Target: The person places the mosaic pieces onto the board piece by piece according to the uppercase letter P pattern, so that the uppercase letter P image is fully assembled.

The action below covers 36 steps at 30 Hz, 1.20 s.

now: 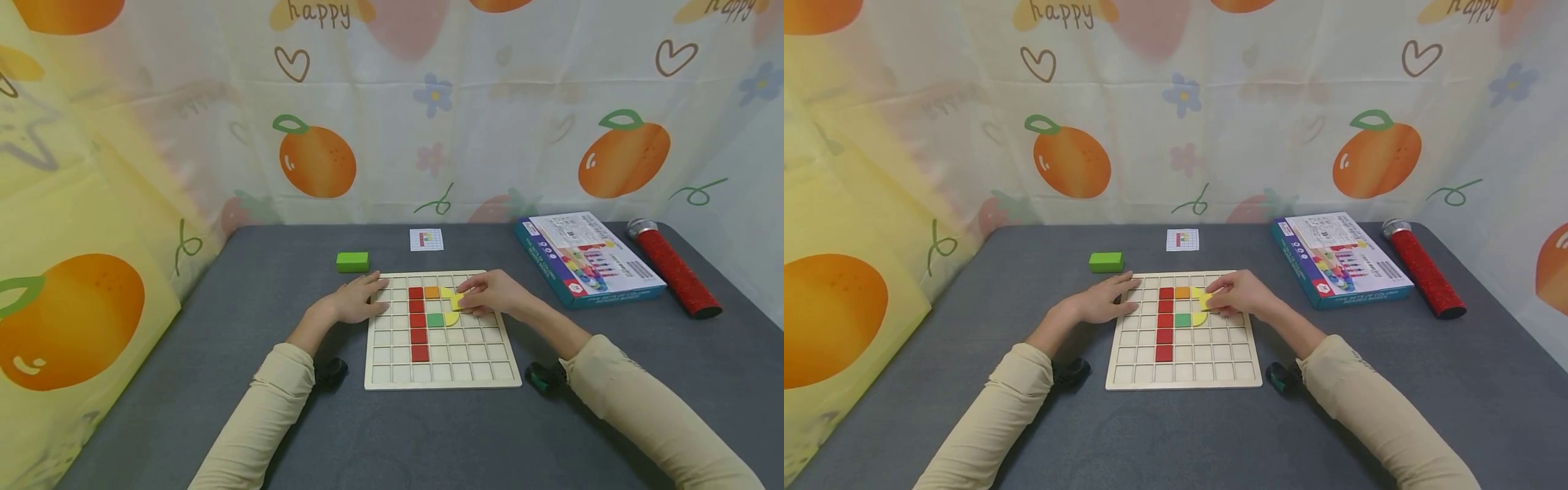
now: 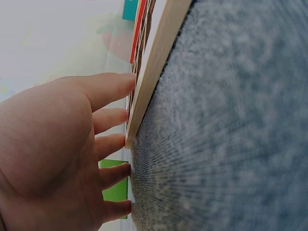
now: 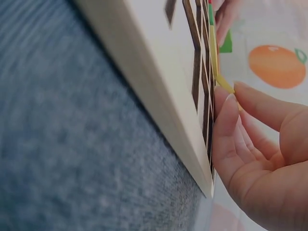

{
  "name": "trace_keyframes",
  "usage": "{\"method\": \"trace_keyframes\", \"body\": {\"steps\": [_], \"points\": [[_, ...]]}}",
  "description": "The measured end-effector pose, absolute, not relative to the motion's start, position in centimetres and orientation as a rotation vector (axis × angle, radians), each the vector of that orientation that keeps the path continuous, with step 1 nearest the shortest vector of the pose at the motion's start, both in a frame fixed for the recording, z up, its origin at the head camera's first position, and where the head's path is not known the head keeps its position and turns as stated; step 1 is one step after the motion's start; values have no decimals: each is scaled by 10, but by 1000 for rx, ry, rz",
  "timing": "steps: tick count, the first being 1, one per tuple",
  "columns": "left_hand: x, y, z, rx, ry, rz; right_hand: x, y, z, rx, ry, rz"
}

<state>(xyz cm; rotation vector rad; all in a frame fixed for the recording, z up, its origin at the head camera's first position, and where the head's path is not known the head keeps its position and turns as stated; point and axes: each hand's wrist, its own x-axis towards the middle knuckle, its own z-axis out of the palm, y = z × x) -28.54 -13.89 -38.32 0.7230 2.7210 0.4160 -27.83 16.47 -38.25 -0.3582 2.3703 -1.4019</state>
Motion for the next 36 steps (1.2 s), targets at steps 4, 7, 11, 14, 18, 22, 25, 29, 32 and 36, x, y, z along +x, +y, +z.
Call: {"method": "trace_keyframes", "body": {"steps": [4, 7, 11, 14, 18, 22, 25, 29, 32, 36], "points": [[-285, -139, -383, 720, 2722, 417, -278, 161, -382, -306, 2384, -1403], [-284, -138, -383, 716, 2722, 415, -278, 158, -382, -276, 2391, -1402], [-284, -138, -383, 715, 2721, 416, -278, 157, -383, -247, 2390, -1401], [-284, -139, -383, 715, 2721, 419, -278, 156, -384, -224, 2392, -1395], [-285, -139, -384, 720, 2723, 417, -278, 155, -384, -208, 2397, -1388], [-285, -139, -385, 717, 2727, 414, -277, 155, -383, -215, 2394, -1392], [-285, -139, -384, 715, 2728, 416, -276, 155, -383, -224, 2392, -1391], [-284, -139, -383, 716, 2729, 423, -276, 155, -382, -238, 2394, -1388], [-283, -139, -383, 715, 2729, 423, -275, 155, -382, -246, 2388, -1391], [-283, -139, -383, 714, 2725, 425, -274, 155, -381, -249, 2380, -1391]]}}
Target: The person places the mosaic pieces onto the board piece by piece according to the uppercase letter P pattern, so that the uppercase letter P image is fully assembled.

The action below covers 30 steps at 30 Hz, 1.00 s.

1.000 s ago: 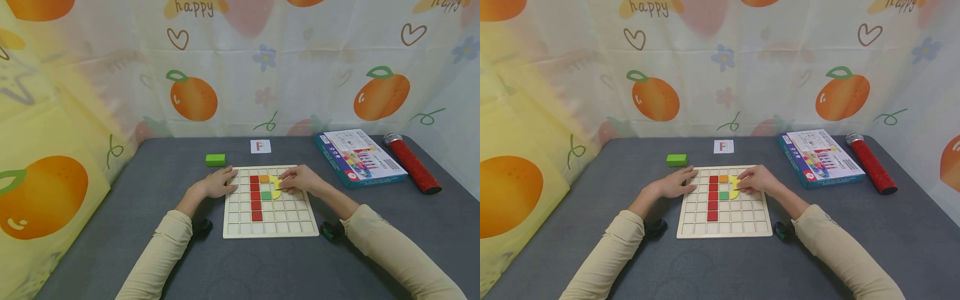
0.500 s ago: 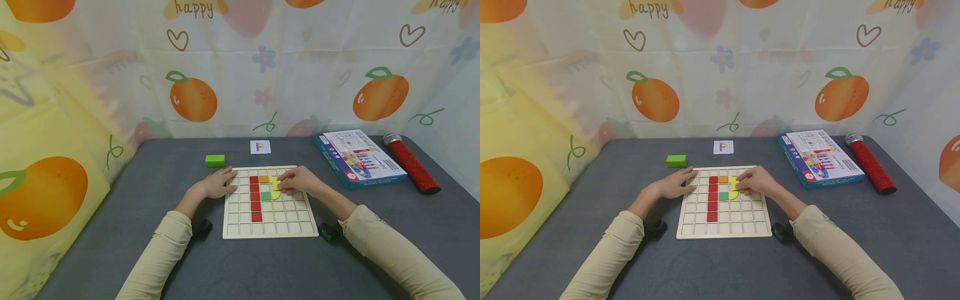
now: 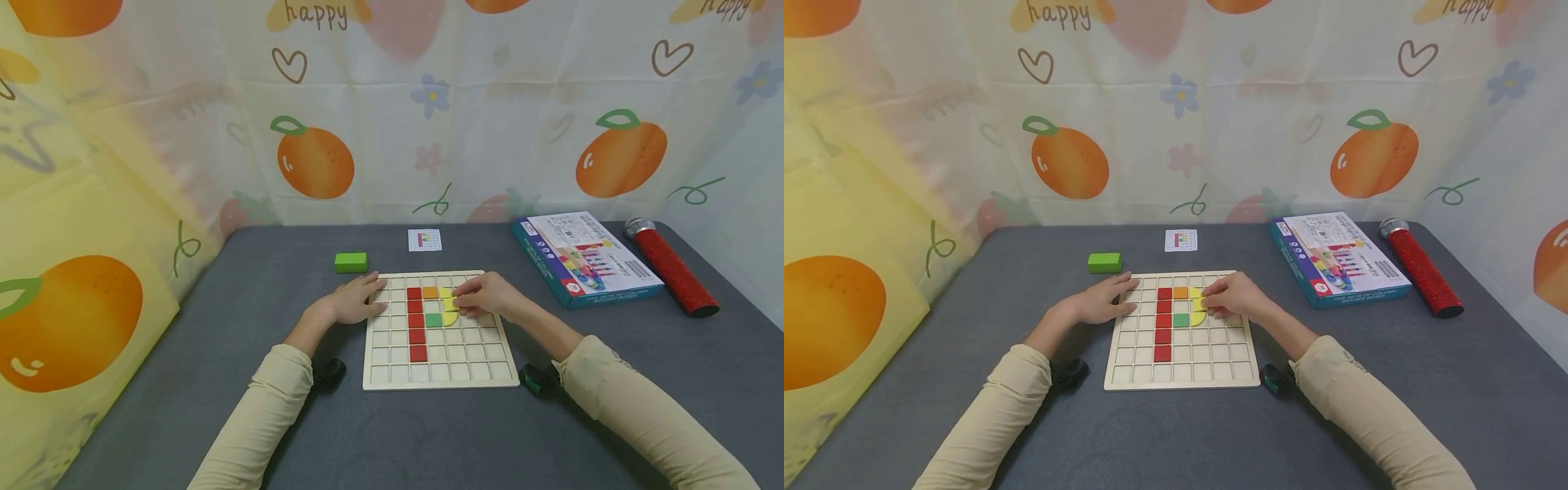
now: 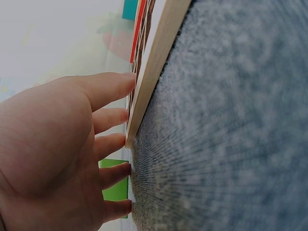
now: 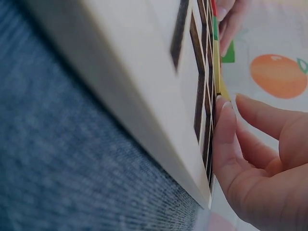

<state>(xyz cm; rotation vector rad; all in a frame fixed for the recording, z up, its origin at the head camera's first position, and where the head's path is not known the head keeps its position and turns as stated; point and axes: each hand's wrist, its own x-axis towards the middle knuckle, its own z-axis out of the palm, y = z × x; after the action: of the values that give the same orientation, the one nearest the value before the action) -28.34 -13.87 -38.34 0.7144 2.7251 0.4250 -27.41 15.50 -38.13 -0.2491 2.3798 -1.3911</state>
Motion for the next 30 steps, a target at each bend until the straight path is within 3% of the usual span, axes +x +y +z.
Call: {"method": "trace_keyframes", "body": {"steps": [20, 30], "points": [[-287, -138, -389, 724, 2724, 413, -276, 158, -386, -231, 2317, -1434], [-288, -138, -392, 725, 2714, 431, -285, 173, -399, -201, 1913, -1742]]}}
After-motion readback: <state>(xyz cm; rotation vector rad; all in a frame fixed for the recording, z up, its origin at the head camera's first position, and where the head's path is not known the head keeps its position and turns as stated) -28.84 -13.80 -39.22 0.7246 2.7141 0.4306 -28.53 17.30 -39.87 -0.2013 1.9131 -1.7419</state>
